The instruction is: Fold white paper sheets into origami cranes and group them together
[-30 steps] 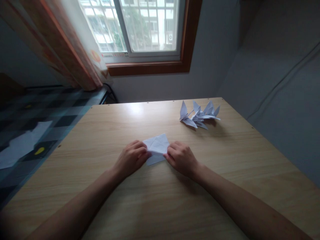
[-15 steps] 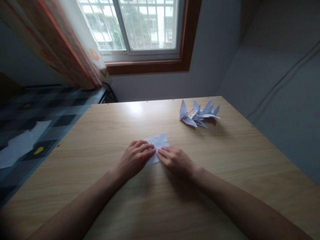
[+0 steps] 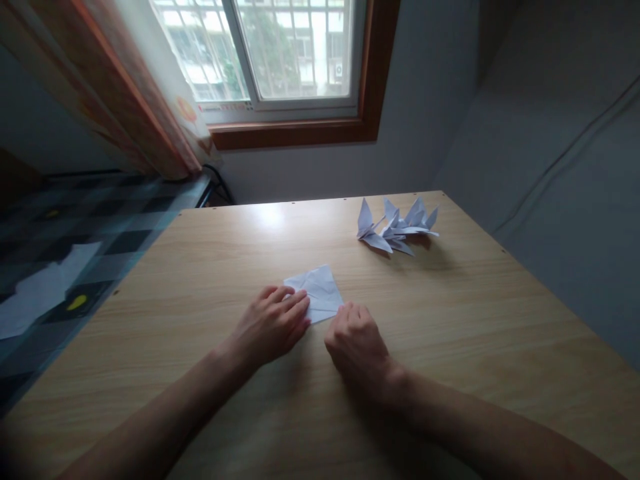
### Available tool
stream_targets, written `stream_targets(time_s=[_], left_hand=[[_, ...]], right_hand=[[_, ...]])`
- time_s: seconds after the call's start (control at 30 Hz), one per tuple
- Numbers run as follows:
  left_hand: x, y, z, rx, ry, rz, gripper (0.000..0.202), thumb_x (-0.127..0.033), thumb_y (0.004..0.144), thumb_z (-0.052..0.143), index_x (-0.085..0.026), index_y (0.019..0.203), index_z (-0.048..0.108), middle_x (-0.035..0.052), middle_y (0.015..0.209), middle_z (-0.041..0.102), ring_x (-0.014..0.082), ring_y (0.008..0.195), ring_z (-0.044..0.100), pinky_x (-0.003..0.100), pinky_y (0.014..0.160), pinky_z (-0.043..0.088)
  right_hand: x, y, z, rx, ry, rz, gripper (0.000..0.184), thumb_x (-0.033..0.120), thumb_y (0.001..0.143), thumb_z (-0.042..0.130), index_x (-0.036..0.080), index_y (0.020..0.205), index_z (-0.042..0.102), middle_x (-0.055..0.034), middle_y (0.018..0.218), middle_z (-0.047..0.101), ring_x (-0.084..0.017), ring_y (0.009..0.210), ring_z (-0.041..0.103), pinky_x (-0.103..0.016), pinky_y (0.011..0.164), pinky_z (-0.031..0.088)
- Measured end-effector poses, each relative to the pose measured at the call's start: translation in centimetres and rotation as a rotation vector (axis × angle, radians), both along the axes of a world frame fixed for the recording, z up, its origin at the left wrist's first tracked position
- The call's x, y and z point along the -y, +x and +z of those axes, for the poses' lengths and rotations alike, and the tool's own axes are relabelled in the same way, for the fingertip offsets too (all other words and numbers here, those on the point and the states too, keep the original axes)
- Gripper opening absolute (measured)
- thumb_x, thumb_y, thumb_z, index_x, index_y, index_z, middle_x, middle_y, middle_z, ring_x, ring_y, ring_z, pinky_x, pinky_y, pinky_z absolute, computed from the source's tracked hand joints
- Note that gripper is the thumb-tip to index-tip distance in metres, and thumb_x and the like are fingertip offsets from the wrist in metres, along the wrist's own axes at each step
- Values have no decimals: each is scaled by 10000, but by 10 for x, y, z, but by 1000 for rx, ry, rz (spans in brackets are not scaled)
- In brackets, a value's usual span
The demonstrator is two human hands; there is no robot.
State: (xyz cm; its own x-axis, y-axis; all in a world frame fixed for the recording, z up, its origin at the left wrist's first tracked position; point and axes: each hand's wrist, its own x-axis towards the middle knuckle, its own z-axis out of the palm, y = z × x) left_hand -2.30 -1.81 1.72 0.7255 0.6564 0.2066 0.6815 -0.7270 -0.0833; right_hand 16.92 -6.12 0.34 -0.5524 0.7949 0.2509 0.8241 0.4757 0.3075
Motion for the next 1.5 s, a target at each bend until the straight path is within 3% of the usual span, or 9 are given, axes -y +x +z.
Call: stream_targets(time_s=[0.13,0.27,0.43,0.53,0.63,0.73,0.93,1.33,1.5], left_hand=[[1,0,0,-44,14,1,358,-435,944,487,-137,1101,608,132,1193,633,290,1033,542,438,866,386],[-1,-1,0,-34,21,80,341,-406,957,466,-140,1108,616,125,1186,629,287,1031,540,442,864,382],[-7,-6,-8,53,-48,97,341,-303,966,440,-171,1246,583,89,1277,622,272,1136,534,438,936,382],[-11,-11,-13,99,-121,77,387,-331,949,472,-198,1300,566,66,1379,572,281,1236,498,444,1000,366],[-14,-15,-15,108,-186,73,425,-382,952,459,-234,1343,535,55,1445,514,297,1313,446,479,1058,332],[-15,-18,-15,89,-250,63,472,-410,945,460,-260,1391,486,59,1499,446,317,1354,406,529,1100,289],[-16,-19,-12,48,-313,45,497,-416,926,488,-272,1401,484,92,1540,376,356,1400,340,580,1118,258],[-18,-23,-14,58,-320,4,479,-416,915,512,-316,1383,498,85,1546,361,345,1418,309,583,1136,227],[-18,-23,-13,61,-333,-7,496,-442,907,516,-316,1386,491,80,1549,356,349,1417,306,587,1134,226]], right_hand=[[-4,2,7,-51,15,52,143,33,710,565,128,660,659,-147,671,630,-268,644,567,-434,666,487],[2,-2,3,-200,-50,160,61,116,727,604,140,723,660,-117,738,650,-257,742,577,-413,768,478],[7,-9,-10,-454,-184,477,136,216,854,540,171,912,655,-78,920,707,-216,882,614,-392,948,426],[-9,-1,-14,-546,-143,685,235,119,908,459,206,1046,629,-35,996,727,-171,961,626,-370,998,392],[-32,17,-13,-548,-134,626,436,91,798,507,198,1214,581,-100,1271,635,-246,1207,528,-462,1059,347],[-50,34,-13,-475,-153,540,547,30,721,509,192,1239,579,-119,1346,583,-291,1271,475,-502,1053,350],[-63,48,-13,-543,-307,565,418,21,725,512,214,1060,669,-65,1137,704,-236,1125,596,-447,1020,417],[-77,63,-4,-665,-497,520,571,-17,666,504,202,1166,669,-97,1262,647,-239,1192,561,-437,1025,452],[-78,64,-6,-736,-521,506,451,41,756,548,218,1151,675,-105,1236,656,-243,1166,577,-447,1004,459]])
